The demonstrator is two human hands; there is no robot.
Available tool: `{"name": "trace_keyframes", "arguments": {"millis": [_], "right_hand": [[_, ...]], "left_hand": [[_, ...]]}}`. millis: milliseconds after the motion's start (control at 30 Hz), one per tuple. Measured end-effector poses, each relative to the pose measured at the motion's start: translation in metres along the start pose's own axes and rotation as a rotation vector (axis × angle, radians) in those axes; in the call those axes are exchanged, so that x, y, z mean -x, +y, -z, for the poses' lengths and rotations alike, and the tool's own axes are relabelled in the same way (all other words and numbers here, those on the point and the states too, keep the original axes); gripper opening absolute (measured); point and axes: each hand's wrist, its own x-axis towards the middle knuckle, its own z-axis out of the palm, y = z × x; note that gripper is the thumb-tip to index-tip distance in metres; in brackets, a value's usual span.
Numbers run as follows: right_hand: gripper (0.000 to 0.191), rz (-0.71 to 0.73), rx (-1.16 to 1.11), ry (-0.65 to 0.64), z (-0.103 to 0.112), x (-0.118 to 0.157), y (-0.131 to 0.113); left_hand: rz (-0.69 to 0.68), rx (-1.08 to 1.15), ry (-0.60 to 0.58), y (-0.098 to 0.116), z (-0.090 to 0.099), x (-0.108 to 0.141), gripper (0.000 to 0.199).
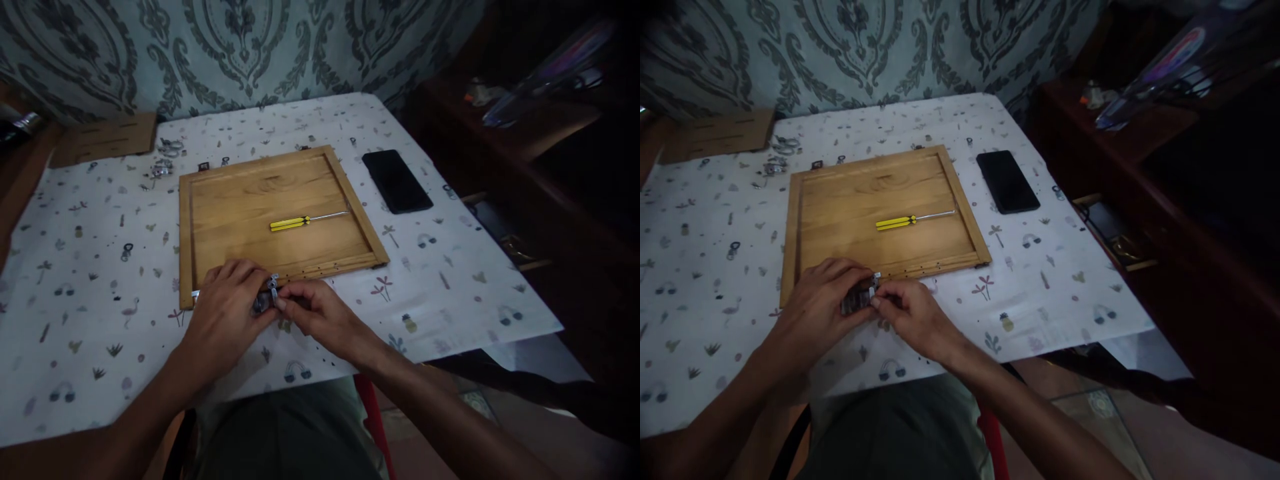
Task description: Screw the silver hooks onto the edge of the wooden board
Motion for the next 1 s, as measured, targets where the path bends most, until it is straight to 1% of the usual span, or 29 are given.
{"name": "trace_keyframes", "arguments": {"millis": [300, 467, 800, 1000], "right_hand": [[0.021, 0.008, -0.004, 0.003, -0.0009, 0.0009, 0.0001], [0.021, 0.017, 0.03, 0.031, -0.0013, 0.0018, -0.0011], [0.02, -0.023, 0.003, 0.025, -0.0013, 0.0025, -0.0023], [0.022, 0.0, 0.014, 0.027, -0.0017, 0.0021, -0.0027]], "left_hand": [[0.009, 0.01, -0.003, -0.0004, 0.0003, -0.0009, 0.026], [-0.009, 0.01, -0.001, -0.0023, 0.0005, -0.0017, 0.028], [-0.004, -0.003, -0.017, -0.0034, 0.0001, -0.003, 0.028], [-0.001, 0.0, -0.008, -0.0038, -0.0005, -0.0032, 0.027]]}}
